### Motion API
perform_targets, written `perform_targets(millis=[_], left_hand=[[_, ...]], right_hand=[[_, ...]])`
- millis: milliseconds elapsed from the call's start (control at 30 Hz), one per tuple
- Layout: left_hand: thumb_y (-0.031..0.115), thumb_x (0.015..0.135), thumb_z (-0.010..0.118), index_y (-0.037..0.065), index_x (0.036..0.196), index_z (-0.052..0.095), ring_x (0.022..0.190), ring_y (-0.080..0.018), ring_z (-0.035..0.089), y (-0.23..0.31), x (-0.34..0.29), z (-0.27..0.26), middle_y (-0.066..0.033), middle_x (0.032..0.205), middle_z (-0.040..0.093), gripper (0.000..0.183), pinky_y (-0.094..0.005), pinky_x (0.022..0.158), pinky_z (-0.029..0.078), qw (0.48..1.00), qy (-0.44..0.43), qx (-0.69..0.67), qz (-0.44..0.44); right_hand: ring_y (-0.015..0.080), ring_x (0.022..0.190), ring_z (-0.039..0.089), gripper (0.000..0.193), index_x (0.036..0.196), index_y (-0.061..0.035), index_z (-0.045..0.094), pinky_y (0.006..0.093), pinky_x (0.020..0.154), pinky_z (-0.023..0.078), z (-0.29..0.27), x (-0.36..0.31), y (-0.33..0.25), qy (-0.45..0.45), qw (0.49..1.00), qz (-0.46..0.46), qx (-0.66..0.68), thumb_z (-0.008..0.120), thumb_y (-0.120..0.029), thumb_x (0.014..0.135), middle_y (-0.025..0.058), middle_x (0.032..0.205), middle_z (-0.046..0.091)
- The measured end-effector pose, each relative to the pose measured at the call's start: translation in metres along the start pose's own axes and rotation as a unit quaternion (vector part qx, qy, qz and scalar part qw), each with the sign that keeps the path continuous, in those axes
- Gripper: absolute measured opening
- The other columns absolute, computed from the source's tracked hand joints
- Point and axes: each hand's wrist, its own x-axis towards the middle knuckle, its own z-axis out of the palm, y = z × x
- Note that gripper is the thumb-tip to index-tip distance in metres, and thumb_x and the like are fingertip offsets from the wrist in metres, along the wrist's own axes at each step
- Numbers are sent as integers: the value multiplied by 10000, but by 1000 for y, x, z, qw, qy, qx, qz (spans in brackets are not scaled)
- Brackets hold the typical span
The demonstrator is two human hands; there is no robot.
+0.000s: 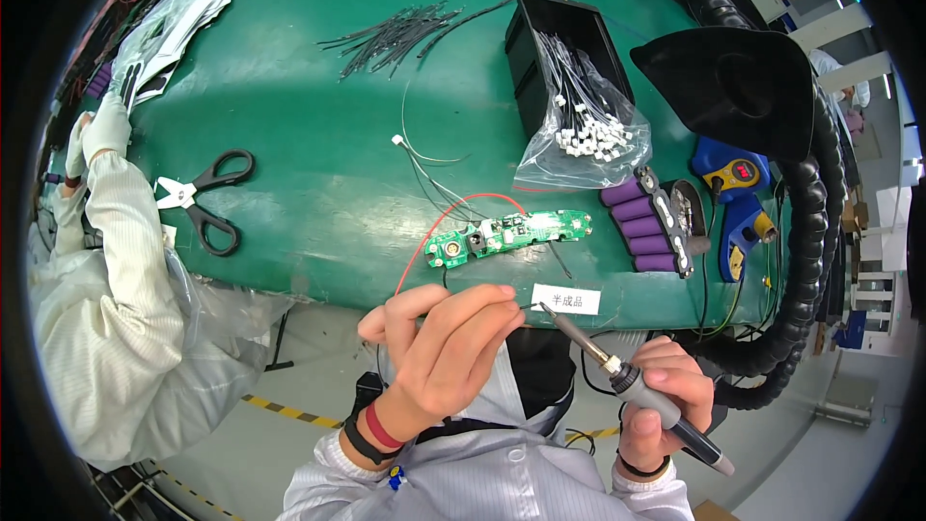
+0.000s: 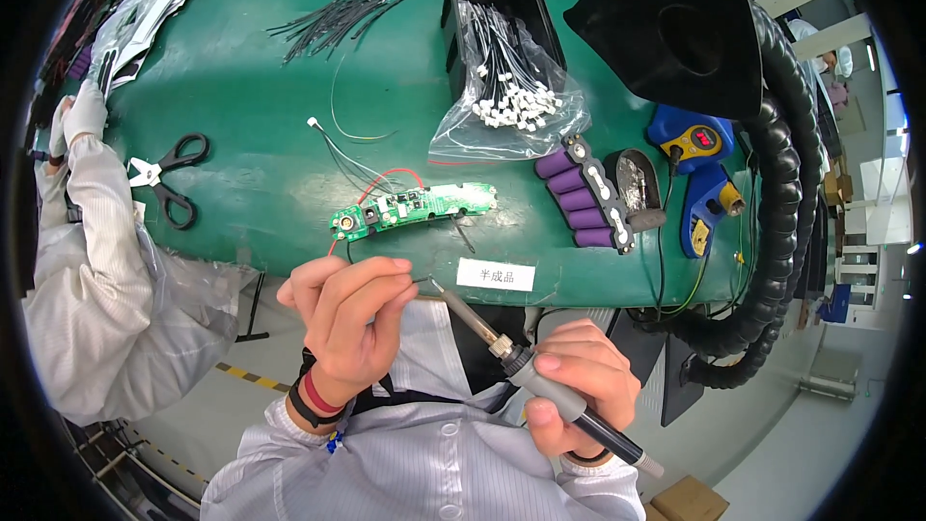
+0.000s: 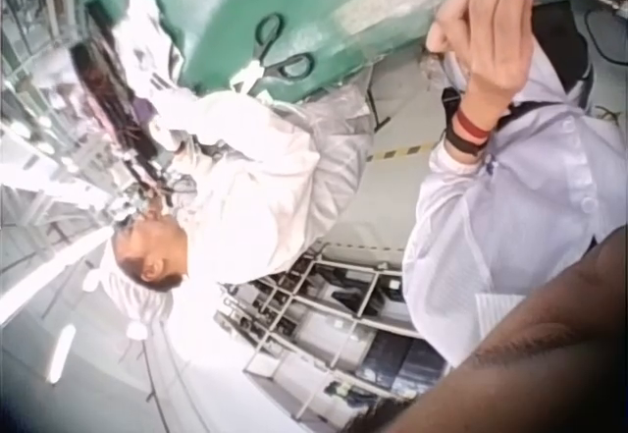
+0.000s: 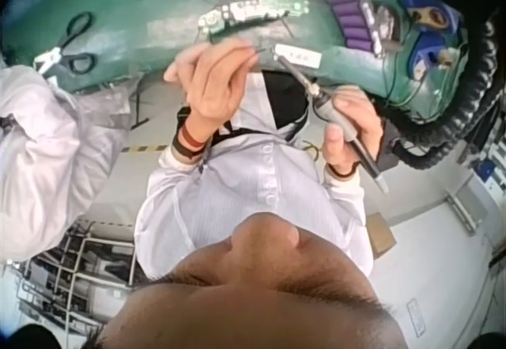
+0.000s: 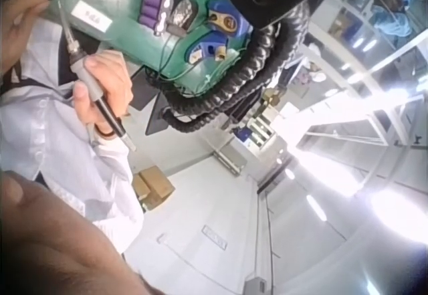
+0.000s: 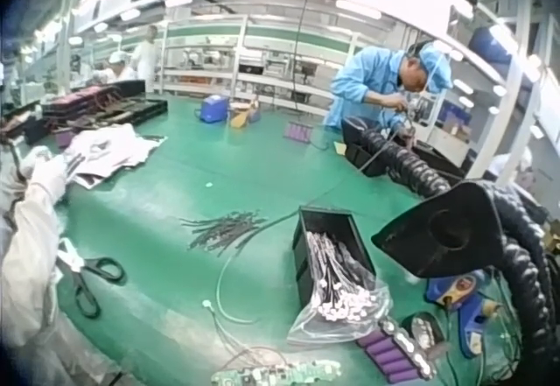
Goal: Soldering wires and electronic components onto a printed circuit board at an industrial workbench.
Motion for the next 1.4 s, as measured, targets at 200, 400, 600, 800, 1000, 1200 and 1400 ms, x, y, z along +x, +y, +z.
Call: perform_targets(millis=[200,400,600,800,1000,1200,1400], left_hand=[[187,714,844,152,953,744,899,-144,537,1,-2,0,83,1048,722,262,-312,843,256,1000,2,6,-5],[191,723,839,148,942,742,916,-147,533,1,-2,1,84,1041,723,243,-311,853,261,1000,6,7,-4],[198,734,833,147,942,740,916,-150,532,0,-3,2,81,1035,724,234,-309,854,263,1000,10,7,-6],[197,736,832,150,941,740,917,-153,531,-1,-4,2,82,1037,722,229,-308,857,266,1000,10,5,-10],[195,731,836,153,946,737,920,-154,533,-2,-4,2,86,1041,720,241,-310,864,272,1000,10,9,-9],[170,718,842,150,947,732,921,-159,534,0,0,1,82,1047,728,254,-313,867,281,1000,1,-6,-11],[76,745,829,125,988,704,876,-188,524,2,1,-3,34,1024,740,278,-323,844,325,1000,-1,5,-4]], right_hand=[[271,648,640,335,1055,30,577,396,622,542,2,0,3,2,1000,-9,-9,718,-215,875,144,790,650],[271,641,640,323,1047,31,576,393,616,543,3,-1,4,7,1000,-11,-8,712,-206,876,147,786,647],[271,642,640,328,1048,29,574,392,614,544,4,-1,4,3,1000,-11,-16,717,-209,875,143,782,644],[269,641,639,331,1049,27,575,389,616,542,4,-1,4,2,1000,-9,-17,719,-215,876,140,777,640],[266,637,636,323,1046,25,576,386,616,538,5,0,5,7,1000,-8,-16,711,-219,883,134,777,632],[263,664,633,311,1039,22,578,385,627,533,-4,-4,3,42,999,-1,-14,703,-221,891,136,801,630],[219,699,542,427,1095,-10,526,333,665,444,-29,-19,9,192,978,42,-66,653,-385,935,111,824,541]])
